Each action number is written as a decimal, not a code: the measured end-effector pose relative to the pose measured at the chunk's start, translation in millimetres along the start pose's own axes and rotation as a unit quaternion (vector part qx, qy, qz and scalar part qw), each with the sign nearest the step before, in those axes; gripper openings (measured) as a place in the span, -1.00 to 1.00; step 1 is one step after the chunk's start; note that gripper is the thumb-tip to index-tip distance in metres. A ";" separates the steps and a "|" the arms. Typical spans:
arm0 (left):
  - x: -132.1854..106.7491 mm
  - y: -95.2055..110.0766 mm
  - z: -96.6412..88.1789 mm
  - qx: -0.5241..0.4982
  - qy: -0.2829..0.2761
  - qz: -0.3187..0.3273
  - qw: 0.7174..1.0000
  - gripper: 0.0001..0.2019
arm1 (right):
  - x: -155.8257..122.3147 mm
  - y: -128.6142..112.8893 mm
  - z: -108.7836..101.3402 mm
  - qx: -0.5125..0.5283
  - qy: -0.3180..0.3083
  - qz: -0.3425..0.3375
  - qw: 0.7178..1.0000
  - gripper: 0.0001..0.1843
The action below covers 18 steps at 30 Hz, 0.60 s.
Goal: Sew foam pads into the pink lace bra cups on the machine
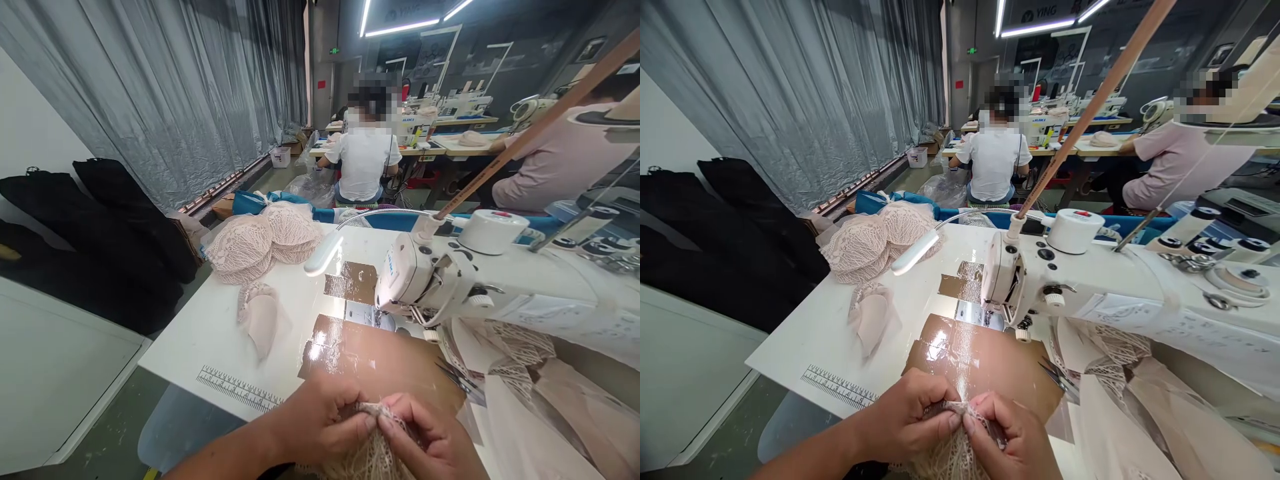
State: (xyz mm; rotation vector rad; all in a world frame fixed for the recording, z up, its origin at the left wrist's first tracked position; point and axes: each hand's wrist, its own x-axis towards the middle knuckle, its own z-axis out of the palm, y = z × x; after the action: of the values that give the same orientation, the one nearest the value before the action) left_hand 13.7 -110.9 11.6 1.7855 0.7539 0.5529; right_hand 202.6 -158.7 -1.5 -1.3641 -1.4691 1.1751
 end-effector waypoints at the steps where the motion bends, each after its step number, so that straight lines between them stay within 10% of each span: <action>1: 1.0 -0.5 0.2 -0.004 0.002 0.006 1.000 -0.83 | 0.3 1.7 -1.9 -0.003 -0.001 0.006 1.000 -0.65; 9: 8.4 -7.2 6.0 -0.028 0.001 -0.010 1.000 -0.71 | 6.3 2.3 -12.2 0.069 -0.034 0.064 0.995 -0.60; 18: 11.3 -10.3 4.5 -0.291 -0.045 -0.095 0.951 -0.57 | 9.3 -6.7 -19.5 0.035 -0.071 0.085 0.993 -0.51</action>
State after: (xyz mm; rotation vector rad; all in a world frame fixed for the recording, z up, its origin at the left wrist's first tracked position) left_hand 22.2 -103.3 0.5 1.1683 0.6100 0.4971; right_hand 218.7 -147.2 9.5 -1.4034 -1.4173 1.4437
